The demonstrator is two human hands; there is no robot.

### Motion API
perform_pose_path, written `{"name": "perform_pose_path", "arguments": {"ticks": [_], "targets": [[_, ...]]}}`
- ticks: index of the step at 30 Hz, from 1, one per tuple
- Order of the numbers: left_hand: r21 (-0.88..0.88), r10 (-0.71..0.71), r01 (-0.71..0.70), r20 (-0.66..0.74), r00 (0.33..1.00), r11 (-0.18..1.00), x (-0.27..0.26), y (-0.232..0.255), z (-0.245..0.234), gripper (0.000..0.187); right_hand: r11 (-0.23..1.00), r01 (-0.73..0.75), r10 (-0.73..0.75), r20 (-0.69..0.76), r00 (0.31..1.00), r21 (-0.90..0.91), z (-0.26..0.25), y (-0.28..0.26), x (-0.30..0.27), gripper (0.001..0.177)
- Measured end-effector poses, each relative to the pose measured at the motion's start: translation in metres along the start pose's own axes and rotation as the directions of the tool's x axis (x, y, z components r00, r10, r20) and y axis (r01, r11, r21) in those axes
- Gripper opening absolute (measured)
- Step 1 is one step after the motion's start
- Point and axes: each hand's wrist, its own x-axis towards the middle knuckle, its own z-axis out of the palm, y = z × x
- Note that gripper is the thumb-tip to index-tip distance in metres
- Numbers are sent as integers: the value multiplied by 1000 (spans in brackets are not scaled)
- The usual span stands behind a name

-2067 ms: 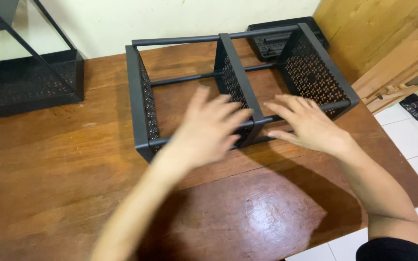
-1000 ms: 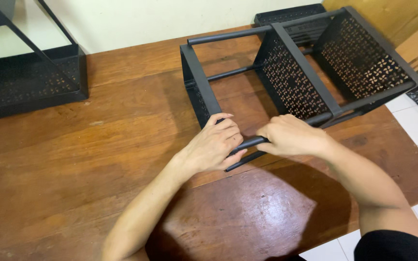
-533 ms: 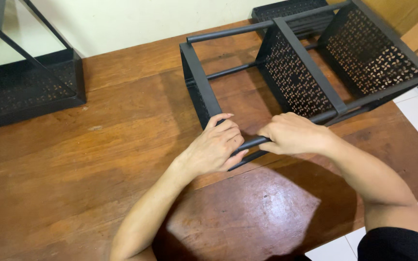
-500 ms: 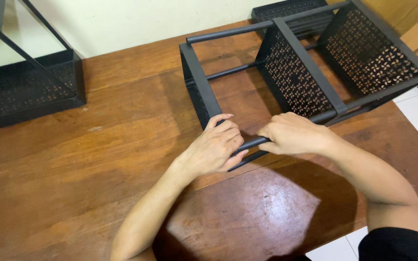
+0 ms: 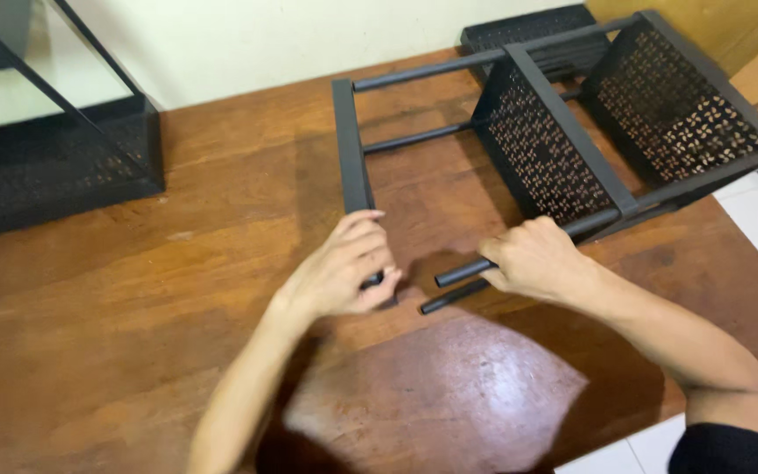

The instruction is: The person assembles a black metal shelving unit by inserting rods into perforated side panels and securing them by hand. The person repeatedly adjusts and repositions the frame to align and tighten the connections.

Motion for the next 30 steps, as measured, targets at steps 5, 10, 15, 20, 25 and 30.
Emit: {"name": "perform_pose_path", "arguments": {"ticks": [5, 10, 15, 20, 25, 30], "targets": [[7, 21, -20, -110, 994, 1000, -5, 1, -7, 13, 999, 26, -24, -71, 997, 27, 2, -8, -1, 30], [67, -98, 107, -118, 988, 992, -4, 13, -10, 31, 998, 34, -26, -157, 987, 43, -8, -15, 7, 29], [76, -207, 241, -310, 928, 967, -18, 18, 15, 65, 945, 277, -208, -333, 920, 175, -17, 1, 0, 37], [-364, -671, 564, -390, 631, 741, -13, -14, 39, 84, 943, -323, 328, -377, 866, 81, -31, 94, -14, 34], [-764, -863, 508, -122, 490, 397, 7, -66, 57, 57, 745, -432, 461, 74, 884, 509, -5, 166, 5, 68], [-784, -814, 423, -171, 556, 454, 7, -61, 58, 51, 696, -575, 615, 56, 787, 431, 9, 156, -1, 61]]}}
